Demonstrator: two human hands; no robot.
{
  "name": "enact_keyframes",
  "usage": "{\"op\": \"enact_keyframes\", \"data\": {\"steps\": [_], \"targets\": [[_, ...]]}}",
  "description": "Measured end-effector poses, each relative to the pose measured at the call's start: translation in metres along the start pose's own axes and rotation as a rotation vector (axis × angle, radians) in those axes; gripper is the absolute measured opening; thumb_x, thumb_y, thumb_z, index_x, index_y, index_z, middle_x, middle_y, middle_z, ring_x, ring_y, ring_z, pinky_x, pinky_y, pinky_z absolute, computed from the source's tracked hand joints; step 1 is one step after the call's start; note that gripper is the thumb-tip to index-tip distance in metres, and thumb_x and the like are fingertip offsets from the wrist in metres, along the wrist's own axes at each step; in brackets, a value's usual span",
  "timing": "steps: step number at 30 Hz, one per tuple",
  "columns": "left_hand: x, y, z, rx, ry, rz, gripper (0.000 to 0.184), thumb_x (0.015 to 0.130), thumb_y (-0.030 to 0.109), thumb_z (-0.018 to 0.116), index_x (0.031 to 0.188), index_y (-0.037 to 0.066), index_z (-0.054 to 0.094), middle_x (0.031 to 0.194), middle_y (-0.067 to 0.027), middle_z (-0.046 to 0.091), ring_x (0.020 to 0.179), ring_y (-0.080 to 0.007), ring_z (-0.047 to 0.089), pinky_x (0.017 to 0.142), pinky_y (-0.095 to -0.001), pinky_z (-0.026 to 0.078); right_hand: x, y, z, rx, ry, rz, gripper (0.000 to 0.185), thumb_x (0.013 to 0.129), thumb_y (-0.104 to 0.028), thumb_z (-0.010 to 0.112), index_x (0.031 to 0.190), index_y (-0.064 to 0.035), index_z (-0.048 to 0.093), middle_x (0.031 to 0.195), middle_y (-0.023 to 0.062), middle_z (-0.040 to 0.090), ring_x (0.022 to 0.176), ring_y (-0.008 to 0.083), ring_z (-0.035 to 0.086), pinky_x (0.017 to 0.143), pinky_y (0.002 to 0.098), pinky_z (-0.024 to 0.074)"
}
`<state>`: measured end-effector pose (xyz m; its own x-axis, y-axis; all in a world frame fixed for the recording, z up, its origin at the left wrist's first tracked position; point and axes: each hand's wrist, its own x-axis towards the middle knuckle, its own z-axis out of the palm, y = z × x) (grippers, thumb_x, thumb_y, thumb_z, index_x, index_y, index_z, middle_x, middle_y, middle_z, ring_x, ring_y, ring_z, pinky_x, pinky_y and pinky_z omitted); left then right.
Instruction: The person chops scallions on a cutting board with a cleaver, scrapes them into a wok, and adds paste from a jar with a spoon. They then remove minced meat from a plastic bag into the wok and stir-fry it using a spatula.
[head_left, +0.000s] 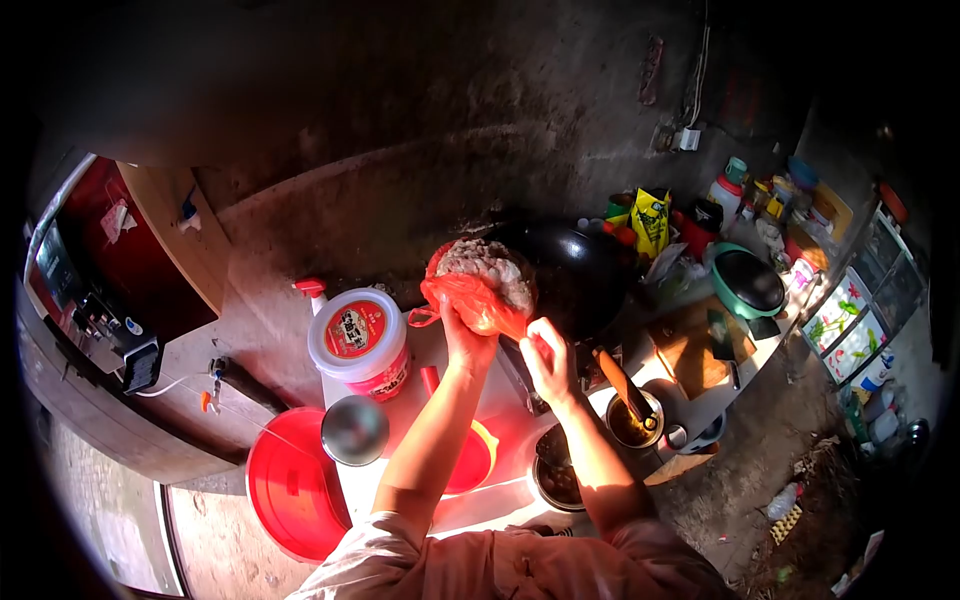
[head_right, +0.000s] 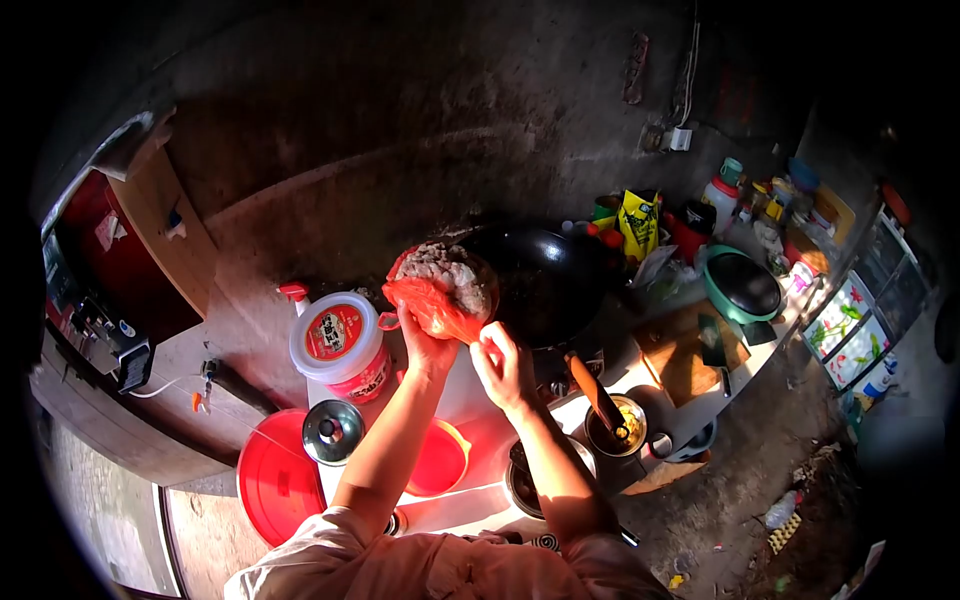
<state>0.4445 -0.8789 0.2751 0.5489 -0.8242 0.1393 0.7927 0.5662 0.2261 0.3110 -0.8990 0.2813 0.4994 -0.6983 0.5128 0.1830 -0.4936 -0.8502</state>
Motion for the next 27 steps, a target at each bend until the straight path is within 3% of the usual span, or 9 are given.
{"op": "enact_keyframes", "data": {"steps": [2,4,5,6,7,9,11,22,27], "targets": [[0.009,-0.004,-0.007,0.147,0.002,0.027,0.054,0.083,0.051,0.038,0.118,0.010,0.042,0.116,-0.0087,0.048,0.108,-0.0262,0.044,0.095,-0.0401,0.035,0.008,-0.021,0.017,-0.352,0.146,-0.212,0.027,0.074,-0.027,0.064,0.082,-0.0059,0.048,0.066,0.0134,0.056,0.056,0.0269,0.057,0.051,0.0326,0.0451],[0.013,-0.005,-0.001,0.161,0.056,0.001,0.054,0.085,0.052,0.034,0.119,0.010,0.042,0.118,-0.0087,0.047,0.108,-0.0264,0.044,0.094,-0.0381,0.034,0.011,-0.024,0.032,-0.502,0.166,-0.133,0.018,0.078,-0.019,0.059,0.084,-0.0043,0.048,0.071,0.0141,0.056,0.065,0.0255,0.058,0.055,0.0327,0.0427],[0.014,-0.007,0.001,0.199,0.072,-0.009,0.059,0.082,0.057,0.034,0.118,0.011,0.043,0.116,-0.0079,0.048,0.106,-0.0241,0.045,0.093,-0.0367,0.036,0.013,-0.025,0.035,-0.480,0.087,0.023,0.020,0.080,-0.023,0.056,0.085,-0.0043,0.051,0.072,0.0178,0.057,0.068,0.0334,0.057,0.056,0.0379,0.0436],[0.011,-0.007,0.011,0.237,0.090,-0.020,0.064,0.079,0.063,0.034,0.117,0.012,0.043,0.114,-0.0070,0.049,0.104,-0.0219,0.046,0.091,-0.0353,0.038,0.016,-0.023,0.038,-0.555,0.066,-0.005,0.020,0.081,-0.023,0.053,0.082,-0.0033,0.052,0.067,0.0185,0.056,0.063,0.0347,0.056,0.054,0.0389,0.0432],[0.017,-0.009,0.002,0.242,0.090,-0.021,0.064,0.079,0.063,0.034,0.117,0.012,0.043,0.114,-0.0070,0.049,0.104,-0.0219,0.046,0.091,-0.0353,0.038,0.020,-0.023,0.040,-0.505,0.059,0.006,0.019,0.081,-0.022,0.053,0.080,-0.0028,0.053,0.065,0.0190,0.055,0.062,0.0354,0.056,0.053,0.0393,0.0431],[0.034,-0.009,-0.023,0.113,-0.125,-0.108,0.054,0.084,0.052,0.040,0.118,0.010,0.042,0.116,-0.0078,0.048,0.103,-0.0244,0.048,0.089,-0.0360,0.039,0.023,-0.021,0.045,-0.454,0.055,0.019,0.019,0.081,-0.021,0.052,0.079,-0.0023,0.053,0.063,0.0195,0.055,0.060,0.0362,0.055,0.052,0.0397,0.0429],[0.047,-0.007,-0.033,0.072,-0.239,-0.168,0.054,0.084,0.051,0.040,0.118,0.010,0.041,0.116,-0.0079,0.048,0.102,-0.0245,0.048,0.089,-0.0360,0.039,0.023,-0.016,0.048,-0.473,0.069,0.005,0.018,0.081,-0.019,0.051,0.077,-0.0010,0.054,0.061,0.0199,0.054,0.059,0.0357,0.055,0.052,0.0395,0.0427],[0.040,-0.016,-0.020,0.183,-0.084,-0.133,0.053,0.083,0.048,0.042,0.118,0.009,0.040,0.115,-0.0083,0.049,0.102,-0.0250,0.049,0.088,-0.0364,0.040,0.034,0.000,0.050,-0.356,0.072,-0.039,0.018,0.080,-0.014,0.049,0.070,0.0002,0.049,0.055,0.0204,0.049,0.052,0.0361,0.051,0.046,0.0391,0.0377],[0.036,-0.019,-0.021,0.195,-0.077,-0.138,0.052,0.083,0.047,0.042,0.119,0.009,0.040,0.115,-0.0085,0.049,0.101,-0.0253,0.049,0.088,-0.0366,0.040,0.041,0.000,0.045,-0.364,0.019,-0.014,0.009,0.077,-0.011,0.052,0.077,-0.0019,0.053,0.062,0.0192,0.054,0.059,0.0370,0.054,0.051,0.0413,0.0422]]}}
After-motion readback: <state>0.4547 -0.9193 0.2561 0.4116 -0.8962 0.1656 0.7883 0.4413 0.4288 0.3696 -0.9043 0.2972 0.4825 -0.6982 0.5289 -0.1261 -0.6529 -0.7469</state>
